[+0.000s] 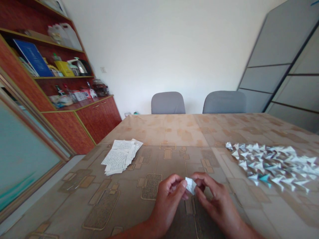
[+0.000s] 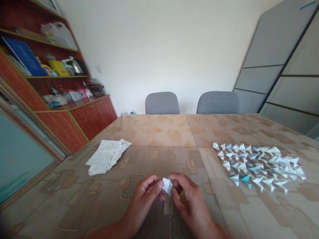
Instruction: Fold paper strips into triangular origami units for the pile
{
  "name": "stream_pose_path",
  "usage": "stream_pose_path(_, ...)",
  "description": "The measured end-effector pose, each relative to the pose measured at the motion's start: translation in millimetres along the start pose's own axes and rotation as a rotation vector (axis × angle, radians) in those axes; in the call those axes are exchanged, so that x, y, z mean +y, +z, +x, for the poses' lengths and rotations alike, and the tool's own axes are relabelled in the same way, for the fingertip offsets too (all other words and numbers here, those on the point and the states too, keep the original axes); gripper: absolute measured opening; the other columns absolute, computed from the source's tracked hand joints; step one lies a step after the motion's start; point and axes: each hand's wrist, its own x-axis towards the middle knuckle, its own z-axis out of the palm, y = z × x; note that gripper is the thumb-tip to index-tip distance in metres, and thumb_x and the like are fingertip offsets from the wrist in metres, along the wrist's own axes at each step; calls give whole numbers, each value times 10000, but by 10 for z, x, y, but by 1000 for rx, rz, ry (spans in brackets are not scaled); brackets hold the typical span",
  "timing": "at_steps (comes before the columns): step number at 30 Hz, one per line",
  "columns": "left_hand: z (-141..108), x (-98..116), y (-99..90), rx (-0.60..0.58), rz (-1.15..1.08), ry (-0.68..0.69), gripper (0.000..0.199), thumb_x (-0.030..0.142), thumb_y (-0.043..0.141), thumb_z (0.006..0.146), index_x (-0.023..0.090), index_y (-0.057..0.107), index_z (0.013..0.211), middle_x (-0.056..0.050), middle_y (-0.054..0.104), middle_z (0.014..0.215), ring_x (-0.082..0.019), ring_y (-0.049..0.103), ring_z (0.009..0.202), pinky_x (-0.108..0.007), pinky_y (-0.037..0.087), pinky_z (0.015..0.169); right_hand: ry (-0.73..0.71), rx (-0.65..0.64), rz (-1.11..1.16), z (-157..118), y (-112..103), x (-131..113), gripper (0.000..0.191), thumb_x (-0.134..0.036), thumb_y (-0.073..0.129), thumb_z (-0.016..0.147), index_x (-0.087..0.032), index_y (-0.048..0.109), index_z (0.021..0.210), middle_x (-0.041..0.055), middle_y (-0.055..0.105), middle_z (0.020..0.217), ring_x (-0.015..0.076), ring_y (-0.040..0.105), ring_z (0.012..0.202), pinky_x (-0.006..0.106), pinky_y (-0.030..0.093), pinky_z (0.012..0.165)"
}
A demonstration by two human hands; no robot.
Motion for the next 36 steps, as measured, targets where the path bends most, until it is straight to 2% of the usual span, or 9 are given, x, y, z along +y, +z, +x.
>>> stream_pose_path(4,22,-44,-18,14,18,-6,297,409,609,839,137,590,721,1,567,643,-132,549,628,-229,439,611,-103,-106,-103,15,-26,-4,191,-83,462,900,-228,585,904,2,655,787,156,619,734,247,487,659)
stream_pose_path(9,49,-36,-33,56,54,21,249,371,618,820,136,602,742,-36,613,736,-163,572,714,-254,446,659,-174,-51,-115,49,-33,-4,218,-49,473,885,-225,597,918,21,658,851,170,613,805,263,484,705)
stream_pose_path(11,53,-24,-29,52,3,31,226,355,625,813,140,591,752,-48,634,788,-161,579,728,-253,452,666,-161,-45,-78,56,-36,-12,218,-44,484,877,-225,602,904,14,661,849,163,617,806,250,485,708)
stream_pose_path(15,54,-20,-16,45,-113,28,203,322,664,783,165,538,758,5,580,686,-128,547,635,-233,454,617,-85,-42,-15,51,-38,-13,191,-64,504,864,-219,616,858,2,667,794,151,628,753,228,484,673)
stream_pose_path(18,49,-14,-11,41,-156,35,198,292,687,765,175,528,765,17,571,690,-124,551,636,-227,461,613,-51,-13,-13,37,-31,6,172,-85,518,850,-214,631,839,0,666,755,147,638,705,217,482,634)
stream_pose_path(22,25,-1,-20,22,-103,70,147,294,651,808,163,590,780,-12,609,739,-143,587,699,-239,480,656,-25,35,-34,23,-30,33,172,-95,526,842,-212,651,823,-3,667,727,140,652,667,203,485,610)
stream_pose_path(26,-6,-26,-50,-50,-12,87,160,296,593,861,157,668,888,-64,670,853,-187,630,802,-297,499,753,-23,41,-33,18,-41,57,157,-121,547,842,-211,675,831,1,680,723,143,663,661,200,498,603)
stream_pose_path(32,26,-33,-64,-101,-50,98,97,233,668,786,154,636,834,-46,661,829,-174,629,796,-275,482,756,32,83,-24,6,-32,74,97,-192,568,871,-202,656,830,-9,670,678,138,658,600,195,510,564)
stream_pose_path(36,43,-7,-50,-80,-72,66,89,218,660,767,155,600,785,-22,633,780,-155,611,757,-254,469,726,-63,72,-97,30,-48,17,89,-152,566,850,-207,632,828,2,665,704,153,642,626,218,517,569)
